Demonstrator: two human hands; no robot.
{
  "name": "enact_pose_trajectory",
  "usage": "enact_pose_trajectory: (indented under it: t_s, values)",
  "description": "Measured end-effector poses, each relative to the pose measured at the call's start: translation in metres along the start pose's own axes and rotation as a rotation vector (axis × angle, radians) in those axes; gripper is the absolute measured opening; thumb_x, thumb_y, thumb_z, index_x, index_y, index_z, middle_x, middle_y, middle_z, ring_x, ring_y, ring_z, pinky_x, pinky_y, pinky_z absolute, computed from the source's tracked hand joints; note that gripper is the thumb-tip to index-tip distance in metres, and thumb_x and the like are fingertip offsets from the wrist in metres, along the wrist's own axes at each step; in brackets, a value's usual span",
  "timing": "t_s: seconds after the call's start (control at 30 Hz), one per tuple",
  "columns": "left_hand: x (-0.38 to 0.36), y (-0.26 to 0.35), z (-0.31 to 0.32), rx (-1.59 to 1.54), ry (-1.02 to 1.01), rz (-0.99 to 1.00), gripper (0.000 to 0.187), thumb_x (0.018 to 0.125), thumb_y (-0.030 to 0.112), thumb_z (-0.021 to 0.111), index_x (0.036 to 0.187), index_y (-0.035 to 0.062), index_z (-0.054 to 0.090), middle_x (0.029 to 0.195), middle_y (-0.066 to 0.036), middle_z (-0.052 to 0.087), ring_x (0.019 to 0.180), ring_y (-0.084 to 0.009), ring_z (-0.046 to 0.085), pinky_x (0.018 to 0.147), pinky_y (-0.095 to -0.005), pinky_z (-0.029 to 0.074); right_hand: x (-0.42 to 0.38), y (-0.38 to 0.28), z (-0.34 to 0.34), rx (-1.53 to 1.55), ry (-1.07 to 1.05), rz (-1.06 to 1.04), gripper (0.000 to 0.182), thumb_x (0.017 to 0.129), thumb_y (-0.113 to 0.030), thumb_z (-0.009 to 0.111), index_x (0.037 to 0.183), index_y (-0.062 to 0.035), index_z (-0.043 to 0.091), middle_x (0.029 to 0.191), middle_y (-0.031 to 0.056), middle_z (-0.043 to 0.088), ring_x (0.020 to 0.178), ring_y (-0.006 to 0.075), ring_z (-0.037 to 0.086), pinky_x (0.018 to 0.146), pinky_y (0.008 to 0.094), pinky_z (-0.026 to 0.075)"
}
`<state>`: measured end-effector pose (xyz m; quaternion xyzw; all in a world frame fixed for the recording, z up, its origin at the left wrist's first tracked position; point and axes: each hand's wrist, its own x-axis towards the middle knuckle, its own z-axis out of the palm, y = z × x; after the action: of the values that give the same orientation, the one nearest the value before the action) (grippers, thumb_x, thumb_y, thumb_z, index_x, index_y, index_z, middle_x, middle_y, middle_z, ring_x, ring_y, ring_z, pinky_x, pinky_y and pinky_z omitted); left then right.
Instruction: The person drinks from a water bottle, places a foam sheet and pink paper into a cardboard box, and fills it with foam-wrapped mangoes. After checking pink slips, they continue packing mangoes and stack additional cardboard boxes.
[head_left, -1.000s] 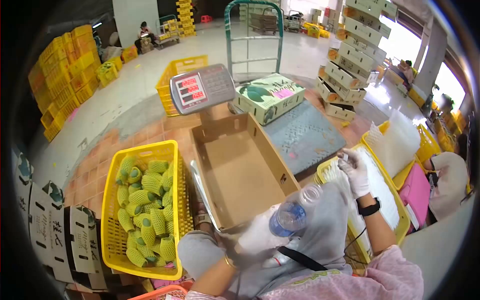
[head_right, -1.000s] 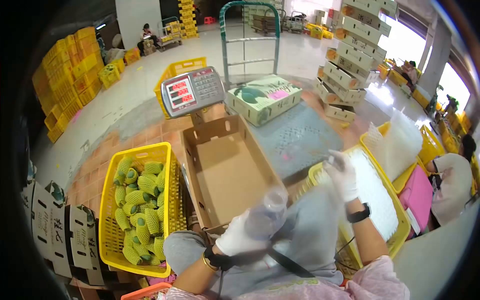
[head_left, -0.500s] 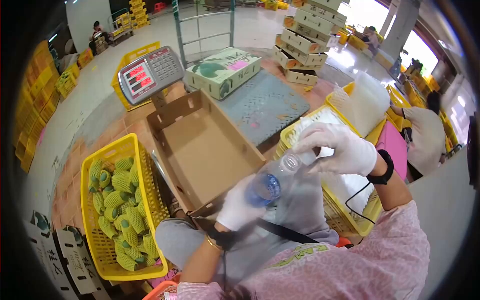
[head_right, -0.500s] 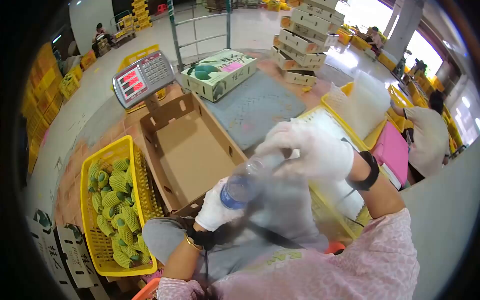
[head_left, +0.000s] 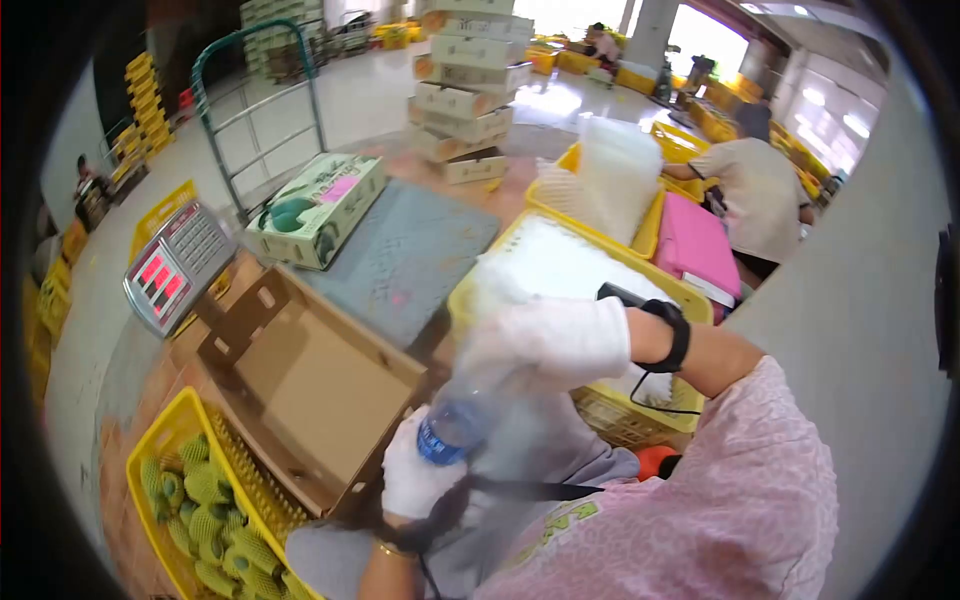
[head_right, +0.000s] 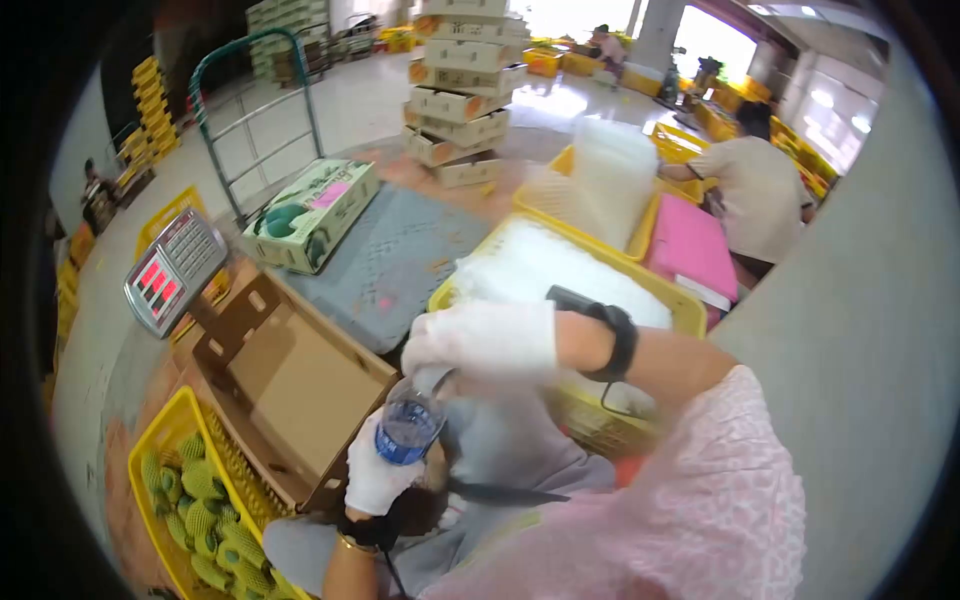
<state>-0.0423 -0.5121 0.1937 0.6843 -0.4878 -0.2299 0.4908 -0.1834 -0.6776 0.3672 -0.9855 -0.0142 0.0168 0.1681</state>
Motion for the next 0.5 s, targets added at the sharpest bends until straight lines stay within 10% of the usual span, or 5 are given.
enact_pose_trajectory:
  t_s: [0.1, 0.3, 0.5]
  values:
    - [-0.002, 0.004, 0.003, 0.06, -0.001, -0.008, 0.06, 0.053, 0.013, 0.072, 0.108, 0.0028, 0.051, 0.1, -0.016, 0.058, 0.091, -0.0278, 0.058, 0.08, -0.0343, 0.046, -0.006, 0.011, 0.008, 0.026, 0.091, -0.13, 0.022, 0.072, -0.016, 0.062, 0.09, -0.0071, 0.054, 0.088, 0.0114, 0.052, 0.083, 0.0289, 0.055, 0.07, 0.0363, 0.045]
    - [-0.008, 0.01, 0.014, 0.228, 0.033, 0.049, 0.062, 0.052, 0.012, 0.074, 0.108, 0.0022, 0.05, 0.099, -0.014, 0.057, 0.091, -0.0266, 0.058, 0.08, -0.0339, 0.045, -0.019, 0.0, 0.054, -0.058, 0.192, 0.32, 0.031, 0.083, -0.036, 0.052, 0.09, -0.0058, 0.052, 0.059, 0.0164, 0.055, 0.058, 0.0347, 0.057, 0.053, 0.0416, 0.045]
    - [-0.009, -0.009, 0.017, 0.158, 0.005, 0.17, 0.055, 0.054, 0.015, 0.072, 0.104, 0.0041, 0.05, 0.092, -0.014, 0.056, 0.086, -0.0332, 0.055, 0.076, -0.0394, 0.045, -0.045, 0.0, 0.071, 0.19, 0.321, 0.137, 0.033, 0.083, -0.03, 0.053, 0.104, -0.0067, 0.043, 0.061, 0.0161, 0.056, 0.058, 0.0361, 0.057, 0.052, 0.0418, 0.045]
